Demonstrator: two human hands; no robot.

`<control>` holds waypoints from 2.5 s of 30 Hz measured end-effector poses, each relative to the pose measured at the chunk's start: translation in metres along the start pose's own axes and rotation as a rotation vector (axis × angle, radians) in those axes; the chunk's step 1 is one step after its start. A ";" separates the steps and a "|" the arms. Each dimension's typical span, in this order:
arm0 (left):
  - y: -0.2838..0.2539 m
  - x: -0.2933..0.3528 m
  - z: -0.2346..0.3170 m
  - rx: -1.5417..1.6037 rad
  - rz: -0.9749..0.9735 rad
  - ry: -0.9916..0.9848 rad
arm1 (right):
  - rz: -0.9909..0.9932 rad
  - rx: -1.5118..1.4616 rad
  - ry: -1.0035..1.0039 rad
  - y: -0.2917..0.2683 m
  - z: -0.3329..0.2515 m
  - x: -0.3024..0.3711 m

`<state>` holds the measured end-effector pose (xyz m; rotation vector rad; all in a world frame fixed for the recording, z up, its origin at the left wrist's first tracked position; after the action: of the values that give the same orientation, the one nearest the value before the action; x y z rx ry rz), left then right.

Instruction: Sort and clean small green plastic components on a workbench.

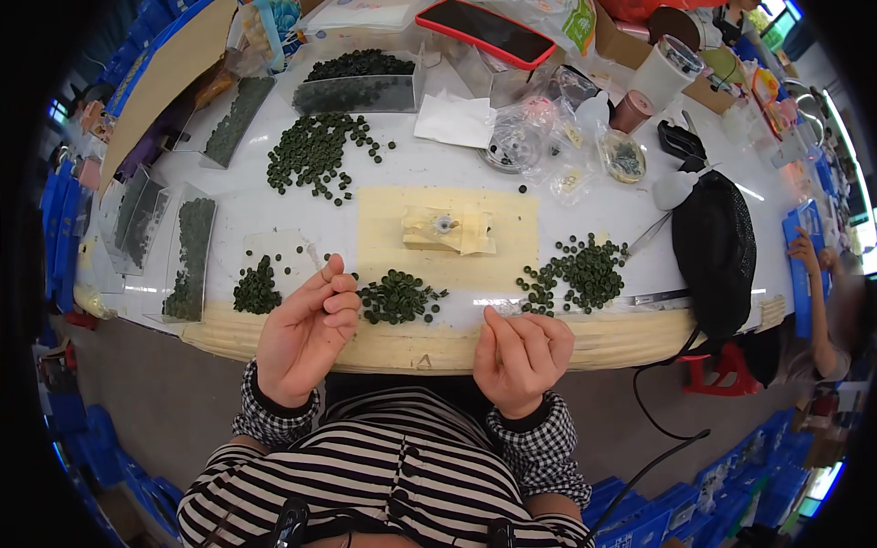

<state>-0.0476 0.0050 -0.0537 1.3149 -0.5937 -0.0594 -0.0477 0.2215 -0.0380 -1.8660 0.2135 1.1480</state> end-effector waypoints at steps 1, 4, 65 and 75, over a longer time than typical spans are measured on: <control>0.000 0.000 -0.001 -0.014 -0.021 -0.010 | 0.006 0.008 -0.001 0.000 0.000 0.001; -0.001 -0.001 -0.001 -0.031 0.001 -0.013 | 0.019 0.022 -0.005 0.000 0.000 0.002; 0.002 0.002 0.022 0.034 -0.104 0.045 | 0.037 0.078 -0.069 -0.002 -0.002 0.005; 0.001 -0.014 0.033 -0.125 -0.133 0.103 | 0.019 0.079 -0.082 -0.002 -0.003 0.005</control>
<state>-0.0742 -0.0194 -0.0540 1.2271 -0.4082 -0.1348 -0.0418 0.2215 -0.0398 -1.7481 0.2270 1.2093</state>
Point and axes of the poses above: each hand's wrist, its own x-axis away from the middle knuckle, its own y-axis out of the palm, z = x × y, the point moved 6 cm from there along -x, towards the middle knuckle, and after that the axes turned 10 degrees about -y, right-handed, at the moved point
